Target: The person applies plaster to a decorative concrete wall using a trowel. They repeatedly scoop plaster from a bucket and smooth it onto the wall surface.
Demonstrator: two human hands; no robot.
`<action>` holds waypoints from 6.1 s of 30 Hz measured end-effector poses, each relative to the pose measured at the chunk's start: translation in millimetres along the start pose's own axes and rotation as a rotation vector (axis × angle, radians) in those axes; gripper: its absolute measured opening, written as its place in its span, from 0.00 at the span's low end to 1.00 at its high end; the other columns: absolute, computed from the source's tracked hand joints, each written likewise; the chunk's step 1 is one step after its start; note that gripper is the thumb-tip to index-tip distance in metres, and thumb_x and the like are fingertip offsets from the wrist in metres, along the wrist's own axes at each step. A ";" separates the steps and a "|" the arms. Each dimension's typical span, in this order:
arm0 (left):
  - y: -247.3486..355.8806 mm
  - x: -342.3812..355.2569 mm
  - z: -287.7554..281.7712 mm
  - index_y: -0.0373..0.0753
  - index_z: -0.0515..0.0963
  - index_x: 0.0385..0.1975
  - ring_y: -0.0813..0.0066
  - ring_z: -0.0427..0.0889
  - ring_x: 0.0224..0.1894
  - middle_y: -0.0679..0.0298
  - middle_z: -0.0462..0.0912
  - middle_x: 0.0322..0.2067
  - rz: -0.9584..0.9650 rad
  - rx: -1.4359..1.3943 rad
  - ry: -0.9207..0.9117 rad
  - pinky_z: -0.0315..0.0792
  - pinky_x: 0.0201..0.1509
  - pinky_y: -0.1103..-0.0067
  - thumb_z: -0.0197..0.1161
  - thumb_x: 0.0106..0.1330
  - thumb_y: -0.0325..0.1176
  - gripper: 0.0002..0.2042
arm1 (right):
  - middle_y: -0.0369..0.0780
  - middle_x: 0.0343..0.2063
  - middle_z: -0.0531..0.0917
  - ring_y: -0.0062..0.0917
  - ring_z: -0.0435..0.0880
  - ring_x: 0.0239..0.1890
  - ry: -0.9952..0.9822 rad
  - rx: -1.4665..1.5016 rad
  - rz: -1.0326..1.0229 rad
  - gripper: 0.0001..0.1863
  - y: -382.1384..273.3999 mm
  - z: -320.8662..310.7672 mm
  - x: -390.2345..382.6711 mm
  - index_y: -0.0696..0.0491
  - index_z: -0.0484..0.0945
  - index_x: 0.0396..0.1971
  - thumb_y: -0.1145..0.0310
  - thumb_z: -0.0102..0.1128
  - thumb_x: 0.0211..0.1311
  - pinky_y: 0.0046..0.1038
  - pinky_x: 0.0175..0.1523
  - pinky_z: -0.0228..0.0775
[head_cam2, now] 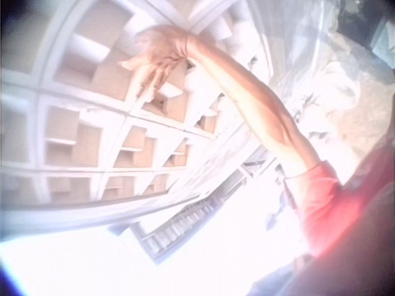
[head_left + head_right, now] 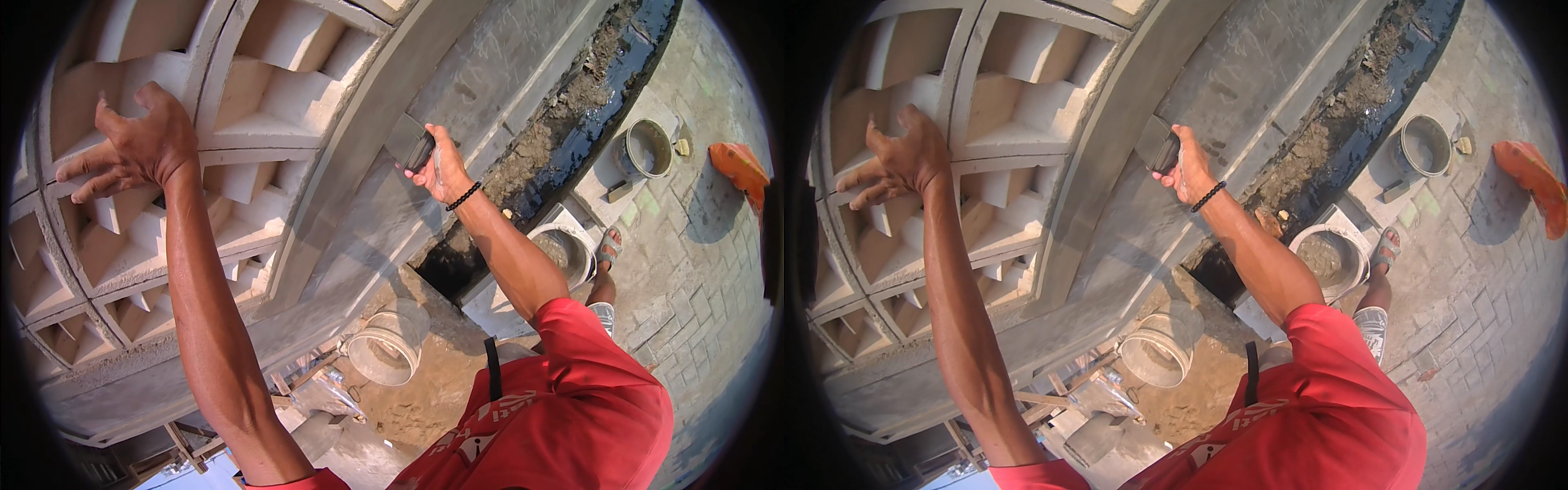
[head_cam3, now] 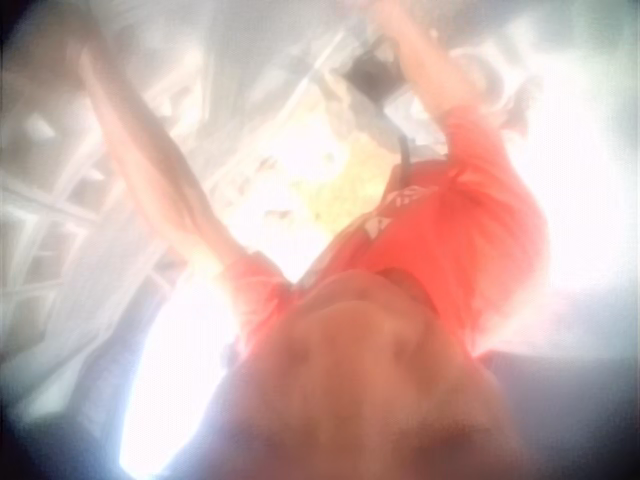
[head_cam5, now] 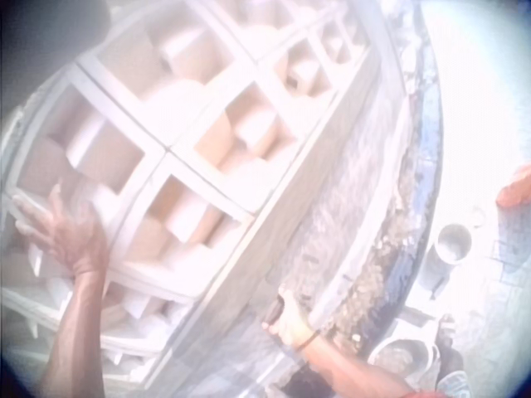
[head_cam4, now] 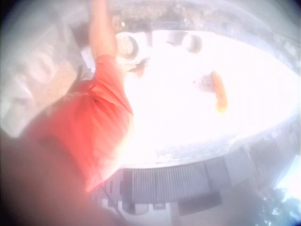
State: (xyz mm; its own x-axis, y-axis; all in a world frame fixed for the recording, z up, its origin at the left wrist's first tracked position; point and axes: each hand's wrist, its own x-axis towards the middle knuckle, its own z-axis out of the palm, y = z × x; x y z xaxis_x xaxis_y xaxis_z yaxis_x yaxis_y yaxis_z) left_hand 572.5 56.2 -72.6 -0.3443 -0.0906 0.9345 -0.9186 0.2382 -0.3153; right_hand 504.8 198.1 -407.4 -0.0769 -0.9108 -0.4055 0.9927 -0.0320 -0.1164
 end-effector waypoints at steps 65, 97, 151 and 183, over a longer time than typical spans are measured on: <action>9.8 -0.5 -5.3 0.54 0.73 0.56 0.23 0.33 0.66 0.32 0.31 0.67 -0.093 0.024 -0.052 0.47 0.63 0.46 0.58 0.55 0.49 0.26 | 0.50 0.54 0.66 0.41 0.65 0.58 0.590 -0.624 -1.027 0.40 -80.9 22.8 34.2 0.53 0.58 0.65 0.62 0.64 0.53 0.38 0.60 0.61; 3.1 1.9 -2.0 0.55 0.74 0.55 0.22 0.29 0.66 0.31 0.29 0.67 -0.101 0.031 -0.044 0.46 0.64 0.45 0.60 0.55 0.50 0.25 | 0.53 0.54 0.63 0.46 0.65 0.57 0.528 -0.805 -1.276 0.38 -73.3 23.7 37.0 0.50 0.60 0.64 0.63 0.65 0.52 0.41 0.59 0.62; 3.3 7.1 4.4 0.43 0.78 0.50 0.50 0.75 0.52 0.53 0.84 0.38 -0.017 -0.180 0.103 0.54 0.63 0.59 0.63 0.48 0.50 0.28 | 0.56 0.59 0.55 0.52 0.57 0.61 0.198 -0.891 -0.872 0.44 234.1 59.7 -34.2 0.52 0.52 0.67 0.70 0.67 0.51 0.46 0.63 0.56; -10.8 6.4 19.5 0.49 0.73 0.56 0.21 0.33 0.65 0.20 0.35 0.62 -0.040 -0.177 -0.076 0.39 0.65 0.47 0.57 0.51 0.55 0.31 | 0.51 0.28 0.80 0.28 0.76 0.19 -0.169 -0.018 0.126 0.26 51.4 -27.3 -12.5 0.55 0.69 0.46 0.48 0.34 0.65 0.20 0.15 0.55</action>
State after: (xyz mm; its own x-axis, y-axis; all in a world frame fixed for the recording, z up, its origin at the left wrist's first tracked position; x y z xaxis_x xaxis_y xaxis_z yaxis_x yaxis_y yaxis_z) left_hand 576.5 34.3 -66.4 -0.3283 -0.1744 0.9283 -0.8854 0.3992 -0.2381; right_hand 554.2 219.0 -433.0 0.0658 -0.9632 -0.2606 0.9915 0.0925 -0.0916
